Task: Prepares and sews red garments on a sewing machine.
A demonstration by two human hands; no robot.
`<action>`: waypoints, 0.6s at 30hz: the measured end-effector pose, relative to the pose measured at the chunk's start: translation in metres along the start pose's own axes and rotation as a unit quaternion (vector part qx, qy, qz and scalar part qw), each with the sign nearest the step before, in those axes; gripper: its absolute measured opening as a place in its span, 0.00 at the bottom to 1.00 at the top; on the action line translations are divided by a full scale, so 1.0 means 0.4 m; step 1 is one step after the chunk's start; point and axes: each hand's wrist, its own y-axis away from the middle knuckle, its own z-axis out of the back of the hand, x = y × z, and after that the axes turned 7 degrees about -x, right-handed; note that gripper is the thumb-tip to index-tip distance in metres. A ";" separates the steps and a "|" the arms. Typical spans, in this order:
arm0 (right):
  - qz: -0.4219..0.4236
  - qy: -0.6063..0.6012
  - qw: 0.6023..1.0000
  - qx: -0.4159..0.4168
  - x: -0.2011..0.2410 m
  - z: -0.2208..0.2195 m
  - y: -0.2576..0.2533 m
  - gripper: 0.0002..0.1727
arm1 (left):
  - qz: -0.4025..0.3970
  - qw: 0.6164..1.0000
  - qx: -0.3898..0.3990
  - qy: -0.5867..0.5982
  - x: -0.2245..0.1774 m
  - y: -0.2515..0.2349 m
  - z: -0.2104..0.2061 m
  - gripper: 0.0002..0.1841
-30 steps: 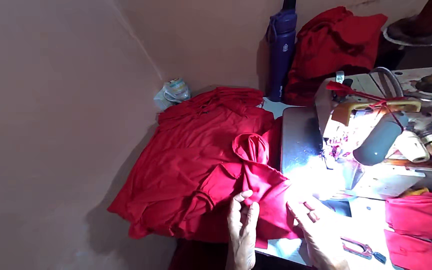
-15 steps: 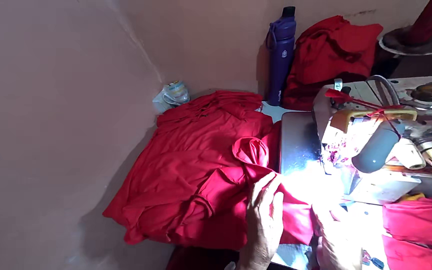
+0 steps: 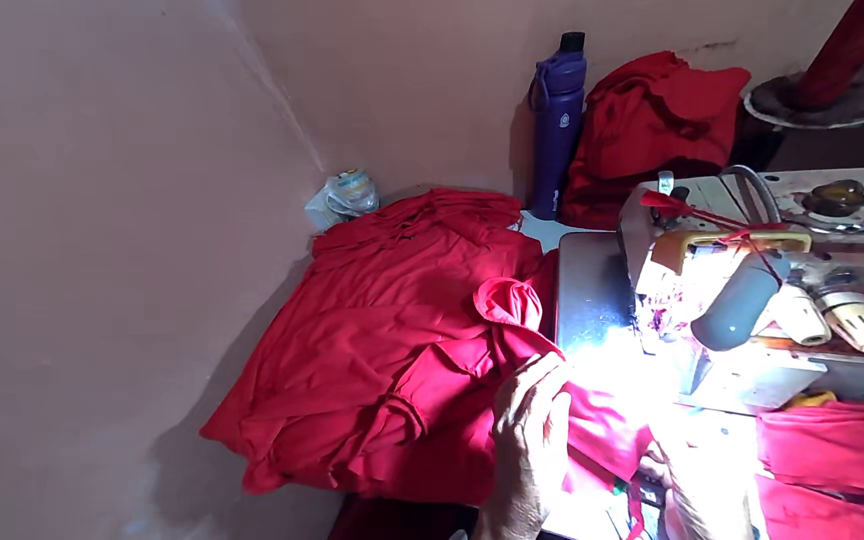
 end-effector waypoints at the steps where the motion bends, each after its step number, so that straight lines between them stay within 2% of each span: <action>1: 0.004 0.004 1.000 -0.007 0.003 -0.003 -0.003 0.12 | -0.003 1.000 0.002 -0.003 0.001 0.001 0.002 0.11; 5: 0.053 0.016 0.998 -0.042 0.008 -0.017 -0.011 0.12 | -0.001 1.000 0.004 -0.002 0.003 0.004 0.003 0.12; 11: 0.083 -0.045 0.992 -0.089 0.020 0.017 -0.013 0.16 | -0.012 1.000 -0.021 -0.013 -0.004 0.009 0.007 0.08; 14: 0.098 -0.059 0.990 -0.077 0.021 0.044 -0.022 0.17 | -0.005 1.000 -0.013 -0.003 -0.005 0.012 0.012 0.09; 18: 0.058 -0.044 0.997 -0.039 0.027 0.045 -0.004 0.15 | -0.006 1.000 -0.011 -0.014 -0.003 0.007 0.011 0.10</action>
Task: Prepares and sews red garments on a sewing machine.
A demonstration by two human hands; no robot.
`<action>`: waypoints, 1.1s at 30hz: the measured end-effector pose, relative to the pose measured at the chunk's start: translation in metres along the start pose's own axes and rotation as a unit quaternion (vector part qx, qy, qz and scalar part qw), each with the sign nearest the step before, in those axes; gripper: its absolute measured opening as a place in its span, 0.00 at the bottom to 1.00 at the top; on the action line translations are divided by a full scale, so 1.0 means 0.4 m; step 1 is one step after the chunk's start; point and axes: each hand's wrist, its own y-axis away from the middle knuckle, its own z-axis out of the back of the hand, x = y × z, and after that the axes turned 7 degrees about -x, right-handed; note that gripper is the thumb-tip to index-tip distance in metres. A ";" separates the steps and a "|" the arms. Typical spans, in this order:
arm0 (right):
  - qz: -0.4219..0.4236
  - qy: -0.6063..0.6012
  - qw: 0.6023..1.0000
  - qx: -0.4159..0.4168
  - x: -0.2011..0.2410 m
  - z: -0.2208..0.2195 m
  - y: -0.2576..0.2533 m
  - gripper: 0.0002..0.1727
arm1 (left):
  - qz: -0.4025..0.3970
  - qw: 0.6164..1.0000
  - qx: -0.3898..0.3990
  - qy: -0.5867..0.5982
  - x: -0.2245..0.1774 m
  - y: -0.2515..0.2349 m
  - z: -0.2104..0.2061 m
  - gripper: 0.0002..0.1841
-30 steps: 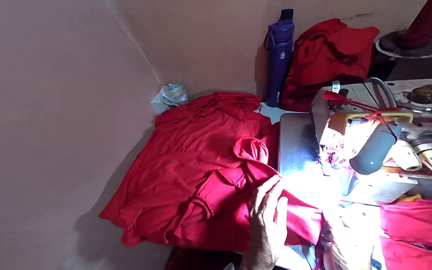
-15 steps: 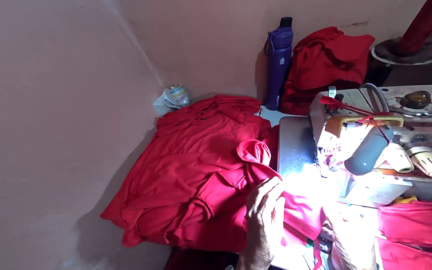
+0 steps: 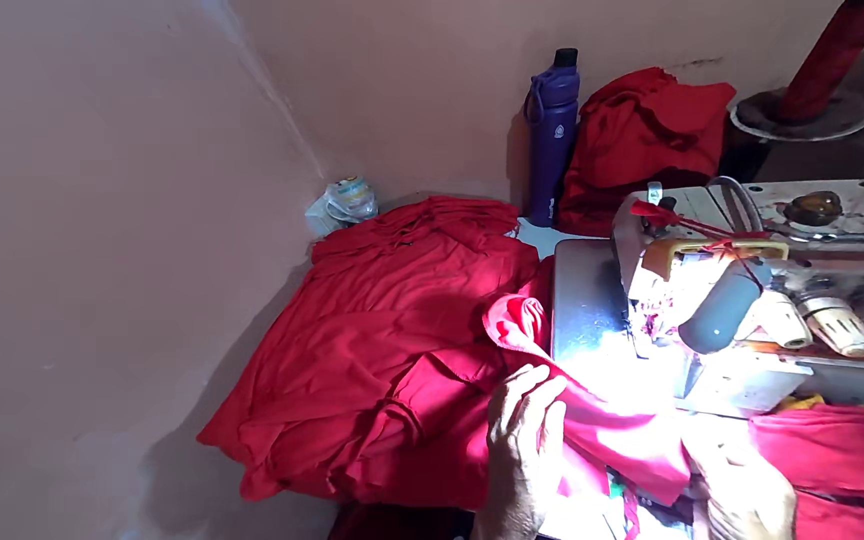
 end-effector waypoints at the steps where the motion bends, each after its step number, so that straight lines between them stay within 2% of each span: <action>1: -0.010 0.001 1.000 0.007 0.004 -0.003 0.007 0.15 | 0.000 1.000 0.000 -0.002 -0.001 0.000 0.000 0.10; 13: -0.014 0.003 1.000 -0.007 0.007 -0.003 0.011 0.16 | 0.007 1.000 0.007 0.009 -0.004 0.004 0.004 0.11; 17: -0.002 0.020 0.999 0.026 0.025 -0.009 0.019 0.16 | -0.003 0.999 -0.032 0.013 0.006 -0.015 -0.001 0.11; 20: 0.017 0.033 0.998 0.056 0.020 -0.025 0.024 0.14 | -0.026 0.998 -0.050 -0.037 0.031 -0.052 -0.007 0.13; 23: 0.023 0.018 0.995 0.091 0.009 -0.043 0.034 0.11 | -0.062 0.992 0.001 -0.109 0.074 -0.079 -0.010 0.14; 27: 0.002 0.012 0.994 0.106 -0.002 -0.074 0.045 0.08 | -0.044 0.992 0.065 -0.095 0.127 -0.084 0.005 0.13; 33: 0.019 0.008 0.996 0.088 -0.001 -0.112 0.048 0.08 | -0.056 0.980 0.186 -0.049 0.181 -0.045 0.063 0.25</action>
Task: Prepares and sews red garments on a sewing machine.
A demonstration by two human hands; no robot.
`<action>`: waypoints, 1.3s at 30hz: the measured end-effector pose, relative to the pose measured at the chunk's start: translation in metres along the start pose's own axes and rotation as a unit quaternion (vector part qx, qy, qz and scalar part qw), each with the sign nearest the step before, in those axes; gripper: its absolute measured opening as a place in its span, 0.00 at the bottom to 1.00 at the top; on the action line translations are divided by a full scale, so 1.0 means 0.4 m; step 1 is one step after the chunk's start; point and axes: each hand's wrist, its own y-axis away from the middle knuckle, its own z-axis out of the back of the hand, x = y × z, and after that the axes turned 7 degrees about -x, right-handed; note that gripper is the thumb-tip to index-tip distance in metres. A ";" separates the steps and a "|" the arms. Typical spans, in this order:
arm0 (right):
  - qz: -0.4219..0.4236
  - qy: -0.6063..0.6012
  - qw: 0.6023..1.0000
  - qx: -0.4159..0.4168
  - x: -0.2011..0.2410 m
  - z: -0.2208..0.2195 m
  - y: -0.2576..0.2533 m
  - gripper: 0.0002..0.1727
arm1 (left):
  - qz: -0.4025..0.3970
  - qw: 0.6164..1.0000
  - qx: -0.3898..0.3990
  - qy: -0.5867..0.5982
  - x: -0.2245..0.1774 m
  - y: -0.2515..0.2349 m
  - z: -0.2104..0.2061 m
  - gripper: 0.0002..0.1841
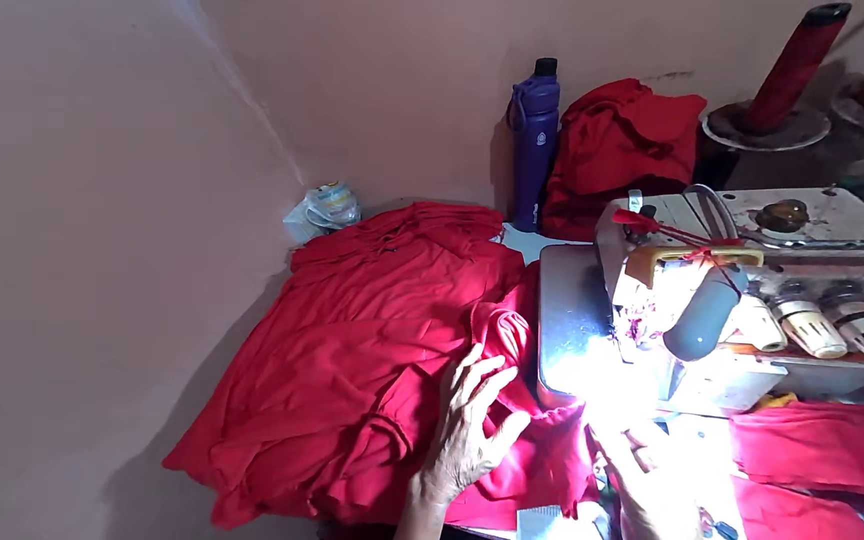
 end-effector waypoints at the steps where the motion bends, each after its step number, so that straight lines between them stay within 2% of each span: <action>1: 0.013 0.007 1.000 -0.002 0.001 0.003 -0.003 0.08 | -0.008 1.000 0.008 -0.005 0.006 0.006 0.003 0.26; 3: 0.028 0.020 0.999 -0.004 0.006 0.020 -0.008 0.09 | -0.023 1.000 0.015 -0.011 0.016 0.012 0.007 0.26; 8: -0.032 0.010 0.998 -0.047 0.024 0.073 -0.018 0.14 | 0.006 0.998 -0.045 0.050 0.020 -0.006 0.003 0.11; 11: -0.075 -0.003 0.993 -0.092 0.026 0.096 -0.034 0.15 | 0.008 0.992 -0.065 0.108 0.015 -0.042 0.021 0.10; 14: -0.061 0.004 0.992 -0.113 0.015 0.112 -0.052 0.14 | 0.000 0.988 -0.048 0.147 -0.015 -0.094 0.047 0.11; 18: -0.031 0.009 0.994 -0.103 -0.004 0.122 -0.058 0.13 | -0.036 0.996 -0.061 0.062 -0.055 -0.165 0.054 0.10; 26: -0.001 0.045 0.994 -0.104 -0.014 0.148 -0.062 0.11 | -0.051 0.996 -0.064 -0.047 -0.018 -0.194 0.067 0.09; 31: 0.012 0.032 0.996 -0.088 -0.016 0.147 -0.058 0.12 | -0.030 0.991 -0.104 -0.077 -0.004 -0.194 0.080 0.16; 34: 0.007 0.041 0.997 -0.069 -0.001 0.138 -0.047 0.13 | -0.020 0.992 -0.112 -0.057 0.009 -0.194 0.091 0.15; 37: 0.008 0.064 0.998 0.001 0.005 0.104 -0.016 0.09 | -0.005 0.991 -0.127 -0.046 0.025 -0.190 0.113 0.14; 39: -0.020 0.047 0.997 0.053 0.003 0.056 0.012 0.05 | 0.022 0.990 -0.133 -0.045 0.040 -0.186 0.136 0.14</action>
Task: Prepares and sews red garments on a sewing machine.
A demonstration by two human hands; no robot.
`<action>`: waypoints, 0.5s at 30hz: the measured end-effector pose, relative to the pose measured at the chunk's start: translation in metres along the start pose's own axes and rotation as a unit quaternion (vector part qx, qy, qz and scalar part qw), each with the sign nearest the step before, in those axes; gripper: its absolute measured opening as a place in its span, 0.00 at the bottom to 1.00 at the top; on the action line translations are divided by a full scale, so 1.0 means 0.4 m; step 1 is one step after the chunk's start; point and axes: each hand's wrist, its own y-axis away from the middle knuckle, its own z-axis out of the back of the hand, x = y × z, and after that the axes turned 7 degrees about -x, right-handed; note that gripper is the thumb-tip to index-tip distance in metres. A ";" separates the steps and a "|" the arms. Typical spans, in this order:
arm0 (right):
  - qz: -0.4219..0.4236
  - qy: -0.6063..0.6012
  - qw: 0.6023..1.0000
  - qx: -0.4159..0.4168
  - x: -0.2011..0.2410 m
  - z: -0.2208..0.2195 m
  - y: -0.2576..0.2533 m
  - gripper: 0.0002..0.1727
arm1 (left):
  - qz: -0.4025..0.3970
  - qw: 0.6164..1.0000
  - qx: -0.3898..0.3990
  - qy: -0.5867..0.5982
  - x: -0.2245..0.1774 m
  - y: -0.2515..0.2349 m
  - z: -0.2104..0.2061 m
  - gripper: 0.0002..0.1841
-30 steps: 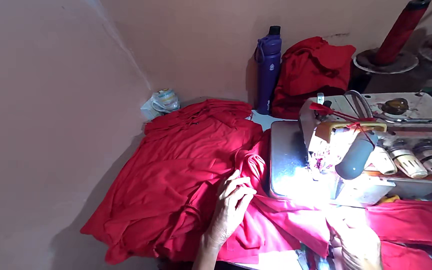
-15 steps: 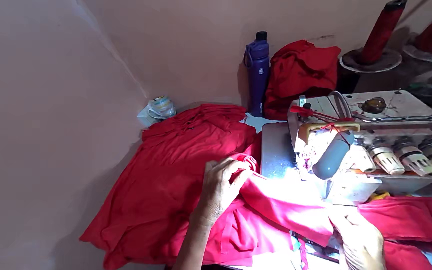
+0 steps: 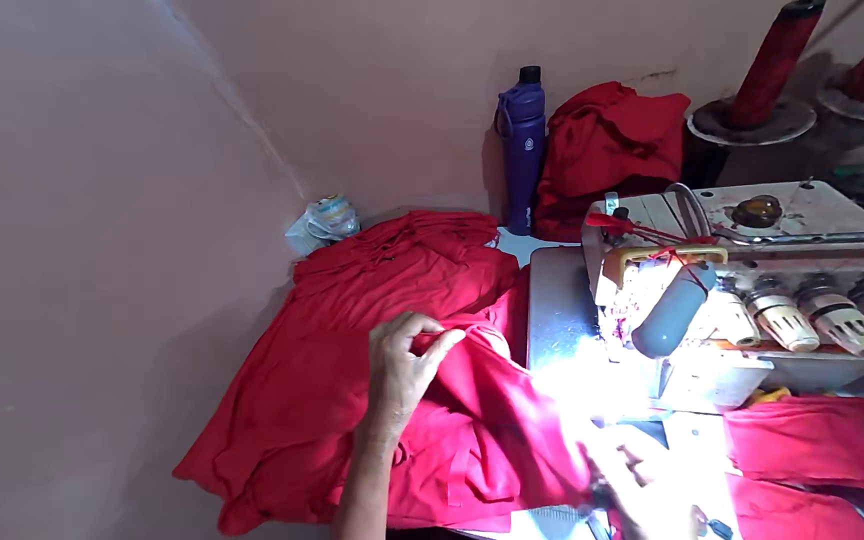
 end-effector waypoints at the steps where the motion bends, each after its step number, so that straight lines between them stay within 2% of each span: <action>1: -0.007 -0.021 1.000 0.018 -0.001 -0.030 0.006 0.05 | 0.017 1.000 0.004 -0.001 0.012 0.000 0.013 0.14; 3: 0.002 -0.042 0.999 0.031 -0.010 -0.091 -0.001 0.06 | 0.051 0.999 0.004 -0.004 0.041 0.004 0.040 0.14; 7: 0.026 -0.035 0.999 0.003 -0.025 -0.172 -0.038 0.07 | 0.087 0.996 -0.012 -0.004 0.088 0.016 0.082 0.16; 11: 0.020 -0.068 0.998 -0.002 -0.001 -0.195 -0.050 0.05 | 0.084 0.996 -0.010 0.018 0.115 0.033 0.094 0.16; 15: 0.019 -0.051 0.998 0.021 -0.015 -0.185 -0.046 0.05 | 0.104 0.994 -0.024 0.015 0.121 0.048 0.106 0.16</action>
